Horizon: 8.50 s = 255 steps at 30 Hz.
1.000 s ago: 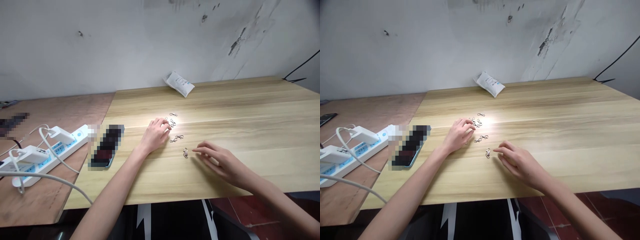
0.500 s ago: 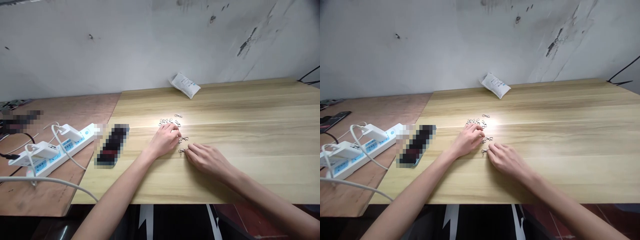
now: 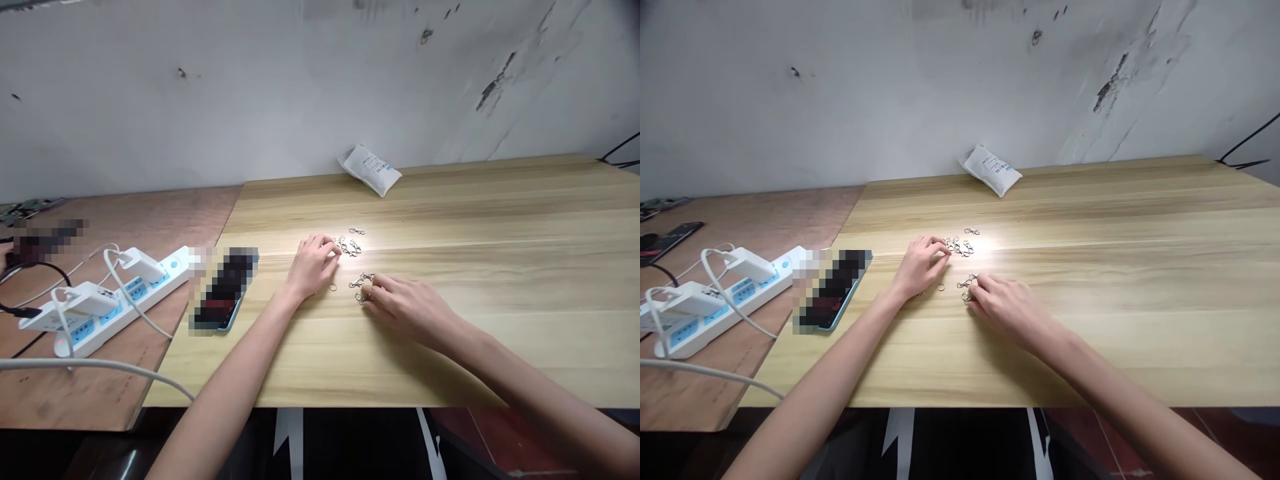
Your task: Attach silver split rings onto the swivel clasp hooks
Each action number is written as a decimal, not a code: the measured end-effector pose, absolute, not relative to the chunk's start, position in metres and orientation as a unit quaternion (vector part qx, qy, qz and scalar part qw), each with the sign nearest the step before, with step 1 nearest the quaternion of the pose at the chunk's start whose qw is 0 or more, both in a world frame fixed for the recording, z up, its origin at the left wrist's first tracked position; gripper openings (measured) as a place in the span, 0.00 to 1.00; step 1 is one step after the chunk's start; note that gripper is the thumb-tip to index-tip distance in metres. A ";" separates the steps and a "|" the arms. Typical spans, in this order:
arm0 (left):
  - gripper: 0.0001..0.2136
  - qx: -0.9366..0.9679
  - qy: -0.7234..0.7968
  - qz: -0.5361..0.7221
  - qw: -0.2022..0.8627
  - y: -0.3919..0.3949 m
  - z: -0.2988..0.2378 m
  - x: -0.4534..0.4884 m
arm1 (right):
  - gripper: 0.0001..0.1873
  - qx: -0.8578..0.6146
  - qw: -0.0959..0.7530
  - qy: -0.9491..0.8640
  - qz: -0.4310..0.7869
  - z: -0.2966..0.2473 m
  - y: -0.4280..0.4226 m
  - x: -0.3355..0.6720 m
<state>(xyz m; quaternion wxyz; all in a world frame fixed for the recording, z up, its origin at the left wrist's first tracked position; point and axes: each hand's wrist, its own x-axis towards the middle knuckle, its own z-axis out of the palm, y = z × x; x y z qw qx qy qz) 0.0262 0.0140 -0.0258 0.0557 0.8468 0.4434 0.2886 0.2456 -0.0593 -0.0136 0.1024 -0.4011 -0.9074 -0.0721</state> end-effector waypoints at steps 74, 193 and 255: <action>0.05 0.818 0.458 0.348 0.000 0.005 -0.011 0.031 | 0.13 -0.410 0.423 -0.774 0.230 -0.024 0.010 0.218; 0.15 0.868 0.446 0.191 0.105 -0.039 -0.024 -0.010 | 0.11 -0.456 0.267 -0.845 0.078 -0.036 0.036 0.246; 0.02 0.806 0.432 0.390 0.107 0.029 -0.020 0.027 | 0.07 -0.409 0.435 -0.736 0.319 -0.037 0.030 0.223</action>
